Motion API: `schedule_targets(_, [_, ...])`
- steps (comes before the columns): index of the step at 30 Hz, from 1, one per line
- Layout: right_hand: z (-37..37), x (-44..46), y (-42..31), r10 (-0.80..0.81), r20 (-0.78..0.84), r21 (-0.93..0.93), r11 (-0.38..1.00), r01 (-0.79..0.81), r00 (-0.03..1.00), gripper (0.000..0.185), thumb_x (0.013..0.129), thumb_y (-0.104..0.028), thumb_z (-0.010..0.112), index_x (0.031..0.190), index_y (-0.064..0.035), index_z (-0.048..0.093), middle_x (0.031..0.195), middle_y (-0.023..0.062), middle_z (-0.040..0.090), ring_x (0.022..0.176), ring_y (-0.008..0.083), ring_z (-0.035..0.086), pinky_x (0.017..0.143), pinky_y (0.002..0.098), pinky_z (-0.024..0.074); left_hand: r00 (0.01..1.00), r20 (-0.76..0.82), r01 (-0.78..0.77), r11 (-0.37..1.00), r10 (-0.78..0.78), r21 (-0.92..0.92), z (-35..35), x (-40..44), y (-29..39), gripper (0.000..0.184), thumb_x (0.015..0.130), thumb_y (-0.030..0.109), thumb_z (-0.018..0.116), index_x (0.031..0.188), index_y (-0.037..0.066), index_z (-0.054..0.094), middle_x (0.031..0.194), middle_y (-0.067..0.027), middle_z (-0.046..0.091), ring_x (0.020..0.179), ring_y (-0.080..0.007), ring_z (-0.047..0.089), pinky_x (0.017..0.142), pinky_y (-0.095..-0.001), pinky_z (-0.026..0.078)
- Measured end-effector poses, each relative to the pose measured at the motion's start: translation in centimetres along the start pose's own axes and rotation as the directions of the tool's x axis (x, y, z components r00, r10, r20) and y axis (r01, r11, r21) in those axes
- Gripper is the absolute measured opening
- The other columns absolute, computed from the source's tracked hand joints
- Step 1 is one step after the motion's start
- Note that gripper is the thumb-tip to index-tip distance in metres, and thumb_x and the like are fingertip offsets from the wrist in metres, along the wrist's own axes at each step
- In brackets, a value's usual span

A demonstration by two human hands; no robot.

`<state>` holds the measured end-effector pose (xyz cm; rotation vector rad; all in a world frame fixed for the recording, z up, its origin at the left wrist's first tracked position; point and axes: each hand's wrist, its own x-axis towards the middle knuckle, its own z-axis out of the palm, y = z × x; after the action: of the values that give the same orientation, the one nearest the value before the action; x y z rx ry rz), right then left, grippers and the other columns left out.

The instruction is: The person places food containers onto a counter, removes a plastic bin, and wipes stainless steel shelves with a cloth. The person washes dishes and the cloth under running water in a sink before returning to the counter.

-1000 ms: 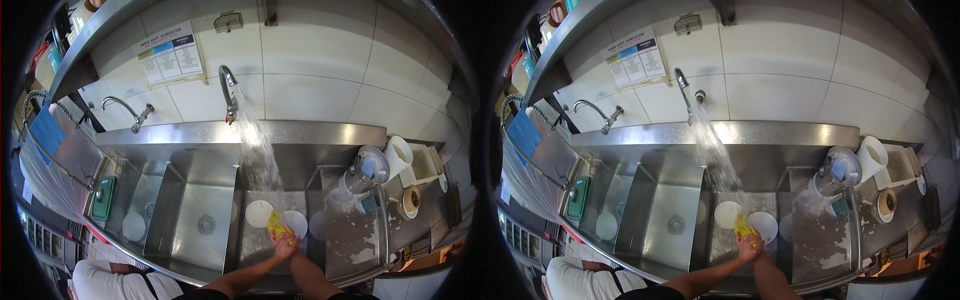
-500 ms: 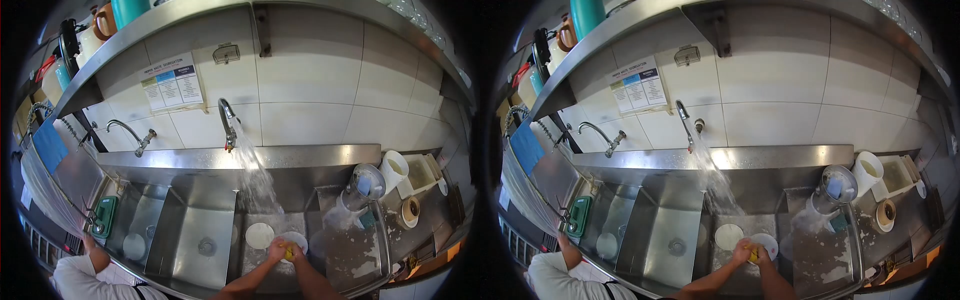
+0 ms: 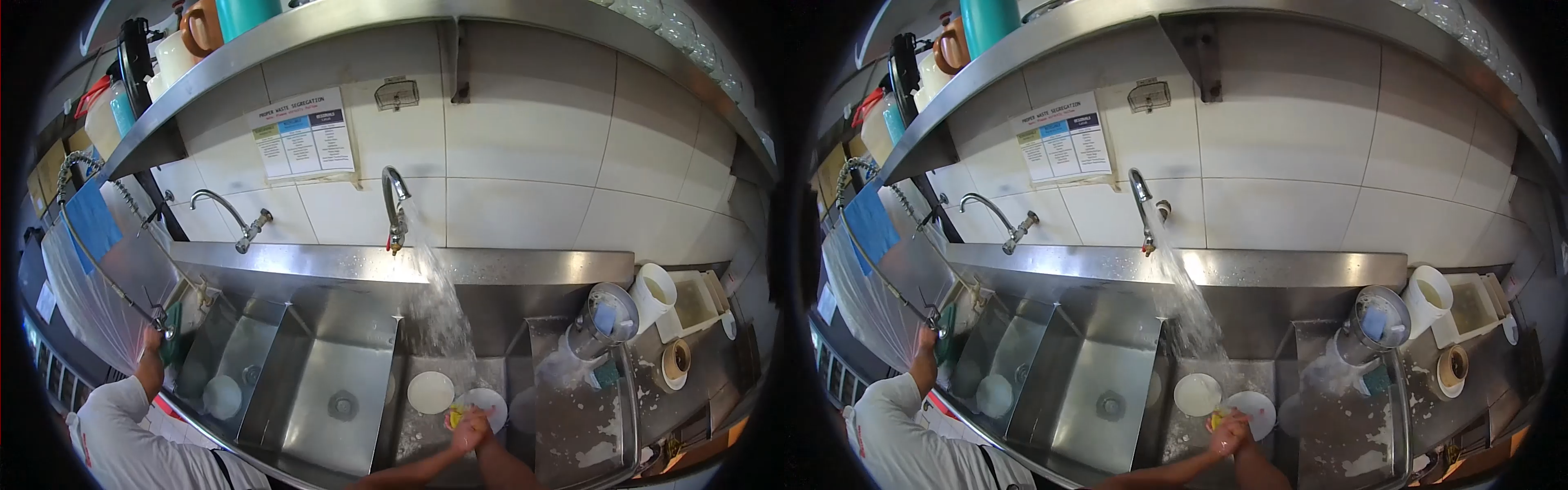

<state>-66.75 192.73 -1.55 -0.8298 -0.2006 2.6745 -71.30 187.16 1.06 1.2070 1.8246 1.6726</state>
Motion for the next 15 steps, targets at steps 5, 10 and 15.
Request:
schedule_targets(5, [-2.7, 1.2, 3.7, -0.146, -0.081, 0.117, 0.981, 0.154, 0.986, 0.034, 0.086, -0.035, 0.032, 0.097, -0.0149, 0.057, 0.087, 0.0065, 0.059, 0.069, 0.0252, 0.055, 0.064, 0.0436, 0.0460, 0.986, 0.111, 0.028, 0.781, -0.124, 0.623, -2.0, 0.8, -0.4, 0.021, 0.071, 0.020, 0.049, 0.061, 0.003, 0.059, 0.062, -0.0157, 0.057, 0.064, -0.0326, 0.057, 0.060, -0.0417, 0.045])
schedule_targets(10, [0.0, 0.3, 3.7, -0.079, -0.194, -0.081, 0.995, 0.064, 0.978, 0.035, 0.086, -0.034, 0.033, 0.097, -0.0102, 0.056, 0.090, 0.0074, 0.059, 0.078, 0.0270, 0.058, 0.071, 0.0416, 0.0468, 0.803, -0.303, 0.595, 0.714, -0.514, 0.369, -4.6, 2.7, -1.7, 0.024, 0.080, 0.019, 0.048, 0.065, 0.002, 0.059, 0.070, -0.0181, 0.059, 0.069, -0.0317, 0.058, 0.063, -0.0405, 0.046])
schedule_targets(15, [-3.4, 2.7, 0.2, -0.061, -0.101, 0.022, 0.998, 0.064, 0.993, 0.035, 0.089, -0.036, 0.032, 0.106, -0.0135, 0.052, 0.100, 0.0061, 0.058, 0.090, 0.0254, 0.057, 0.077, 0.0442, 0.0451, 0.462, 0.066, 0.623, 0.270, -0.885, -0.734, -2.9, 3.0, -8.8, 0.029, 0.082, 0.029, 0.050, 0.093, 0.003, 0.058, 0.086, -0.0118, 0.060, 0.075, -0.0287, 0.060, 0.071, -0.0401, 0.048])
